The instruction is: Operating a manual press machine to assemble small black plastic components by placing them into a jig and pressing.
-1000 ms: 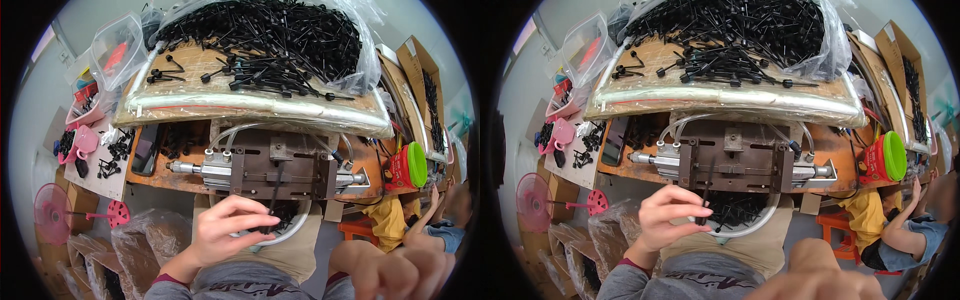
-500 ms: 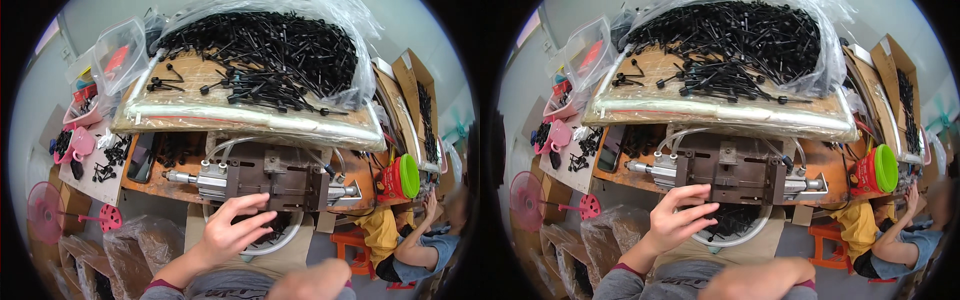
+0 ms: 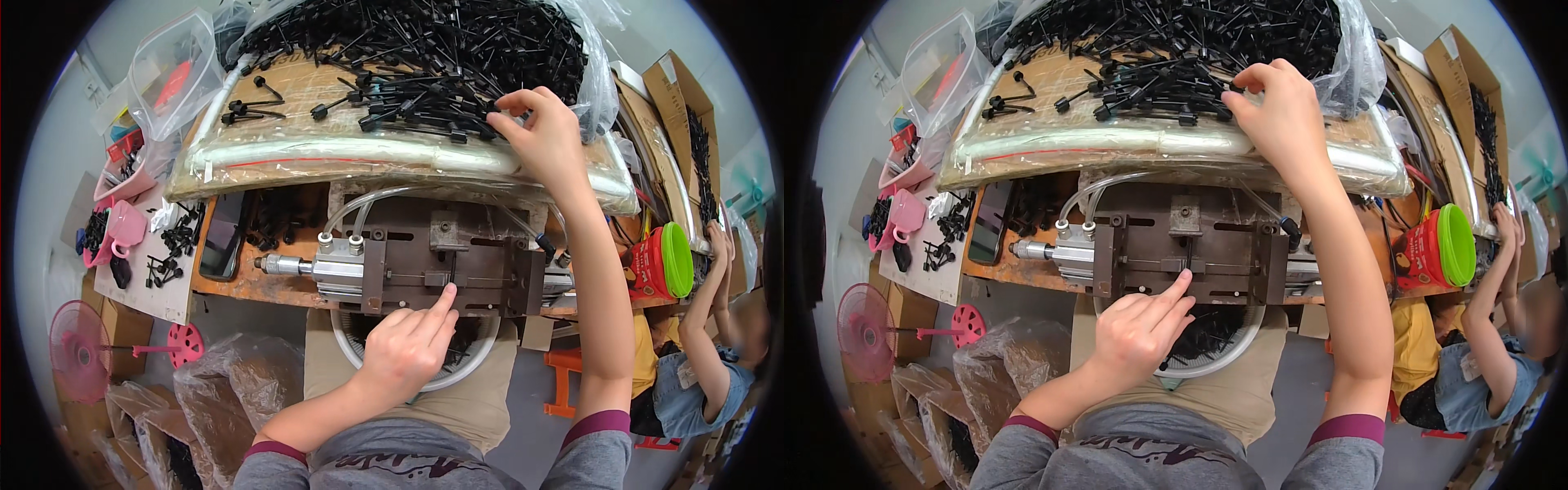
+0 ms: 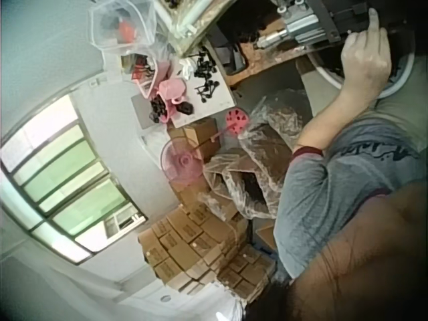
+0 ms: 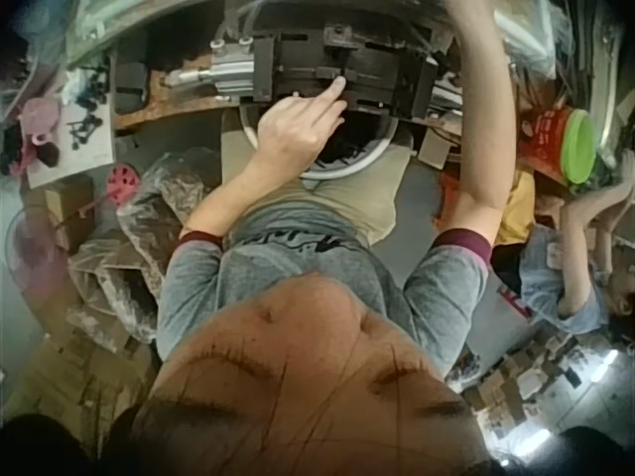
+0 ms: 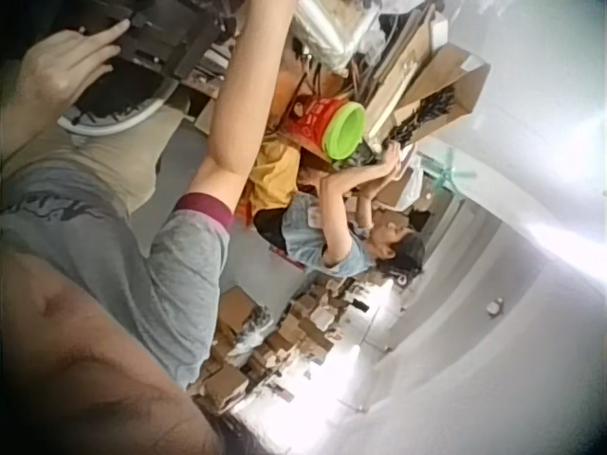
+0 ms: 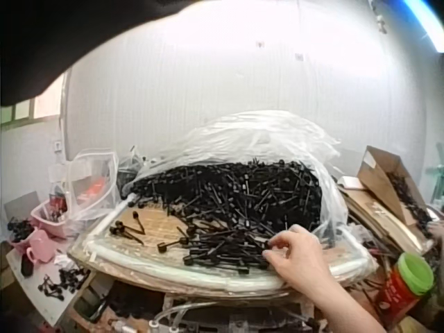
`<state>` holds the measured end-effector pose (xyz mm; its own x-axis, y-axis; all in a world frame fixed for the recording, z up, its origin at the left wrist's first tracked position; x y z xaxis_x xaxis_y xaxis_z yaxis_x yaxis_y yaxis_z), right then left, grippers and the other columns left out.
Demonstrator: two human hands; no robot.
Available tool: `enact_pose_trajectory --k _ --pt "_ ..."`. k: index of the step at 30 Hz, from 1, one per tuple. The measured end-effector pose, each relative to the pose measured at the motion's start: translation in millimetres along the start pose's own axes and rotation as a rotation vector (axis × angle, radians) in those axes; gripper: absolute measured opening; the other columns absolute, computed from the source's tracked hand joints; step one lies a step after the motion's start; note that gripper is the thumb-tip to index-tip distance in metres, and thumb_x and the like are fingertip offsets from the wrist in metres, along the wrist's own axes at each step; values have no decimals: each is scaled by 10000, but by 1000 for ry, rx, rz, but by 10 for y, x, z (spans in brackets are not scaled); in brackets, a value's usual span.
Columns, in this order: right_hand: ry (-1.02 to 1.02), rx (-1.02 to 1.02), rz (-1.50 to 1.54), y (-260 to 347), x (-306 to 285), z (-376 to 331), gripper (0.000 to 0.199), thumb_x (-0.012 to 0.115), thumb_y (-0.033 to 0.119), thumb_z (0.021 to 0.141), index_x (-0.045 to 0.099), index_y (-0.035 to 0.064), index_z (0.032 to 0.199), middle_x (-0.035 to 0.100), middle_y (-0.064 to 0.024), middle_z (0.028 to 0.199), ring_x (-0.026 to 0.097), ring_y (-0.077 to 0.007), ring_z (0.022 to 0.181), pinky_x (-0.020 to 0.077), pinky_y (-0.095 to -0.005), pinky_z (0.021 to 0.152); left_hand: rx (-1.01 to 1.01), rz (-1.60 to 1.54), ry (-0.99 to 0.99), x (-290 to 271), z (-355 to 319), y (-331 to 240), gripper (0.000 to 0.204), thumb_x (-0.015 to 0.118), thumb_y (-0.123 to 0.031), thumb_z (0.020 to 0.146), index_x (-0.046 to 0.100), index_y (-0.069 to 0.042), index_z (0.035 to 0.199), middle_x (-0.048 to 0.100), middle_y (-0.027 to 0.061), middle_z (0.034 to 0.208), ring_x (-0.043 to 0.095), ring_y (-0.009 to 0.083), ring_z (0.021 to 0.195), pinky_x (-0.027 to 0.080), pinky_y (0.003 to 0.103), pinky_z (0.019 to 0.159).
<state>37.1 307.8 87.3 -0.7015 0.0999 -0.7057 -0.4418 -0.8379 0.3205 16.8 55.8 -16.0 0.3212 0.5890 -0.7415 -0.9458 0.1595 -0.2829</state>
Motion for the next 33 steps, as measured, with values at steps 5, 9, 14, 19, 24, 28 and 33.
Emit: enact_pose_trajectory --k 5,9,14,19,24,28,33 --pt "87 30 41 -66 134 -1 210 753 186 798 716 39 945 622 -46 781 511 -92 577 429 -266 562 18 151 95 47 -9 -59 237 754 -131 726 712 1 919 678 164 1195 654 161 711 510 287 668" --pt "66 161 253 52 -12 -76 144 706 86 804 678 10 922 693 -93 845 627 -134 638 510 -276 635 29 128 129 34 16 -8 228 753 -134 730 707 -1 909 675 174 1196 655 157 700 503 284 653" --pt "-12 173 731 99 -227 -266 166 650 21 880 662 -31 1037 695 -92 935 673 -117 787 540 -240 666 3 42 155 41 36 47 221 770 -131 712 700 -13 884 673 177 1201 647 154 653 484 277 611" --pt "-81 137 1183 234 -538 -545 325 590 -33 911 576 -71 1233 629 -211 1168 651 -262 1081 522 -345 941 2 61 188 32 49 42 234 785 -140 692 699 -20 874 674 174 1201 639 156 627 478 277 590" --pt "-136 152 1092 352 -658 -929 338 592 -64 894 534 -62 1227 566 -253 1286 625 -314 1141 492 -380 989 3 74 205 14 73 31 240 788 -138 687 703 -23 880 676 169 1200 633 160 614 474 279 579" --pt "-27 86 745 461 -703 -1328 348 717 -83 788 595 -46 1112 551 -247 1318 654 -275 1056 545 -355 876 3 -4 211 -47 107 49 247 799 -160 697 712 -42 895 693 151 1150 641 178 624 493 280 594" --pt "82 -126 245 703 -574 -1729 342 801 -38 701 686 -9 1022 614 -193 1223 680 -273 930 575 -362 769 -52 -203 51 -524 489 229 253 808 -194 753 716 -38 929 725 117 967 677 207 685 533 283 618"
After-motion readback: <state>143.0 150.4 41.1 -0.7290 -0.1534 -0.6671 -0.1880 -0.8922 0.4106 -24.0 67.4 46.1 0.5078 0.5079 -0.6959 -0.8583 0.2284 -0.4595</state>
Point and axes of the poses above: each hand's wrist, its own z-axis towards the middle knuckle, its own x-axis out of the palm, y = z × x, the point moved 5 cm from there along z, towards the middle knuckle
